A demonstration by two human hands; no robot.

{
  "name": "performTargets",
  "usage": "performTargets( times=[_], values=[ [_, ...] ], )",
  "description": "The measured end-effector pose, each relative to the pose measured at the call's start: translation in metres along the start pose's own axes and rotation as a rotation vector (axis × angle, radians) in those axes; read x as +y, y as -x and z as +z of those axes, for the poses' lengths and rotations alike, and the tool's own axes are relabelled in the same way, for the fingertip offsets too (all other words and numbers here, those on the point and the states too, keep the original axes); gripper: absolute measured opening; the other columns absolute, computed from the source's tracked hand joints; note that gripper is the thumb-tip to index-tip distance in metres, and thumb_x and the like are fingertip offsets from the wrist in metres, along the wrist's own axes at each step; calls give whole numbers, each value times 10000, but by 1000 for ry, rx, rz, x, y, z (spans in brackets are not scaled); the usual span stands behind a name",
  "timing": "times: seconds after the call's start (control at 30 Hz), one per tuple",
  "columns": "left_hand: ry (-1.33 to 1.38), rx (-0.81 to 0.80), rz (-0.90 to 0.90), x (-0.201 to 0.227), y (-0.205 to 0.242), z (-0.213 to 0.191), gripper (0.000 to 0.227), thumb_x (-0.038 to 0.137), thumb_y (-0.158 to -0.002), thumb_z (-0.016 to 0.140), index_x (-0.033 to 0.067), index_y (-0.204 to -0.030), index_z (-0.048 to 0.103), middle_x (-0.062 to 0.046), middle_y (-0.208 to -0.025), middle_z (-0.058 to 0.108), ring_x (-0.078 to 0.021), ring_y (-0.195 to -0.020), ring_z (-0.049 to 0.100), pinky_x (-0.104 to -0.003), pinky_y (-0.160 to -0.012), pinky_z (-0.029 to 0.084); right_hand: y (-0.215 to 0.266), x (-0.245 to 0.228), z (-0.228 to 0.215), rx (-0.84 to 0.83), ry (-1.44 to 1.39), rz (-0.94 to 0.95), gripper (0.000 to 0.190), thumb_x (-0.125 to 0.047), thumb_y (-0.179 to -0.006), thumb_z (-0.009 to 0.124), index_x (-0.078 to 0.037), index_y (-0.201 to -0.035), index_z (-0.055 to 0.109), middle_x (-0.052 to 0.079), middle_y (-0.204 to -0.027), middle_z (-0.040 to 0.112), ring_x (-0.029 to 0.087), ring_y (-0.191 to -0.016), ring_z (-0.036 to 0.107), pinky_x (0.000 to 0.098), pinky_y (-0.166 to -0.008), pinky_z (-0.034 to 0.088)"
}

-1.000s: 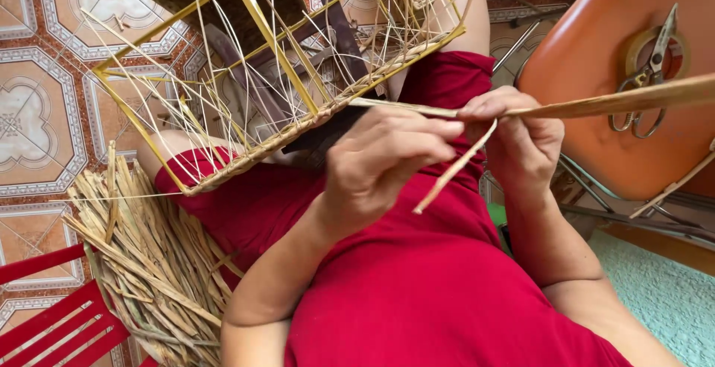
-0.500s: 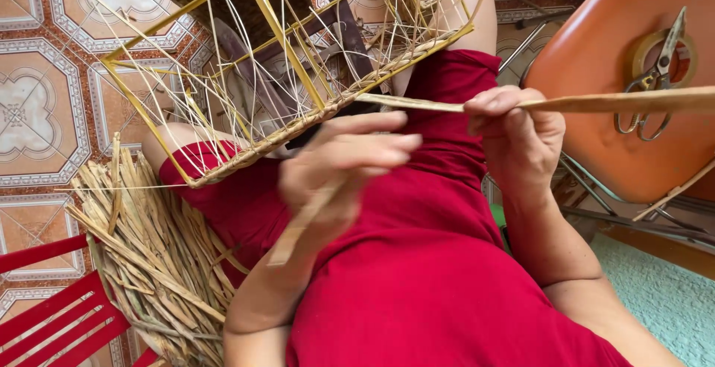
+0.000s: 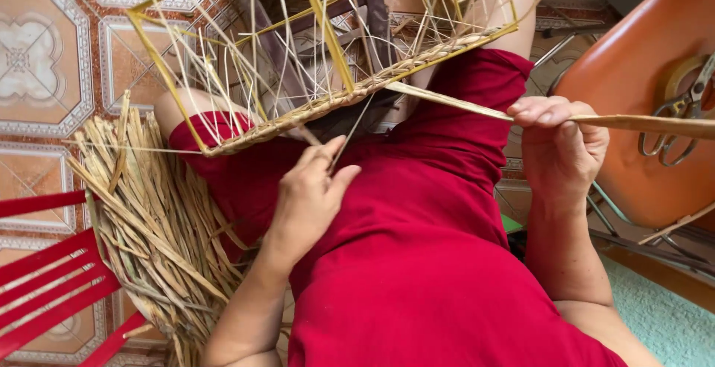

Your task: The person weaves dried plant stalks into a metal frame by hand, threading and wrapping the material around the wires. They use shears to trim the excess stalks before continuing to weave more material into the structure.

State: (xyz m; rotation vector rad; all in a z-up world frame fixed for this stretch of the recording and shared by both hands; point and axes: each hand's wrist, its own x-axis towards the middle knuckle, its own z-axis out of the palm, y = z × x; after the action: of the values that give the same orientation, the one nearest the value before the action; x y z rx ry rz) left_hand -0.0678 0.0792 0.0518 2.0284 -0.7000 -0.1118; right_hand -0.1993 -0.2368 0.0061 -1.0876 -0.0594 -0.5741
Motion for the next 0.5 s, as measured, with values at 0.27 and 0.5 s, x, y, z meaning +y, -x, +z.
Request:
performTargets(
  times=[0.27,0.5],
  values=[
    [33,-201,-104,-12,-16,46,328,186,-1002,618,177,-1324,680,-132,-1086,761,-242,-667,753,-352,-592,612,1,3,-11,10,16,-20,213,-220,-1153,628,-18,-1123,687,149,-1081,727,266,-1078,692,398,-1022,508],
    [677,-544,249,30,-28,25,418,-90,-933,542,172,-1201,728,-82,-1127,786,-167,-968,794,-282,-932,639,-5,5,-10,27,-12,-25,219,-216,-1154,622,-7,-1126,683,147,-1075,725,275,-1064,680,383,-960,553]
  ],
)
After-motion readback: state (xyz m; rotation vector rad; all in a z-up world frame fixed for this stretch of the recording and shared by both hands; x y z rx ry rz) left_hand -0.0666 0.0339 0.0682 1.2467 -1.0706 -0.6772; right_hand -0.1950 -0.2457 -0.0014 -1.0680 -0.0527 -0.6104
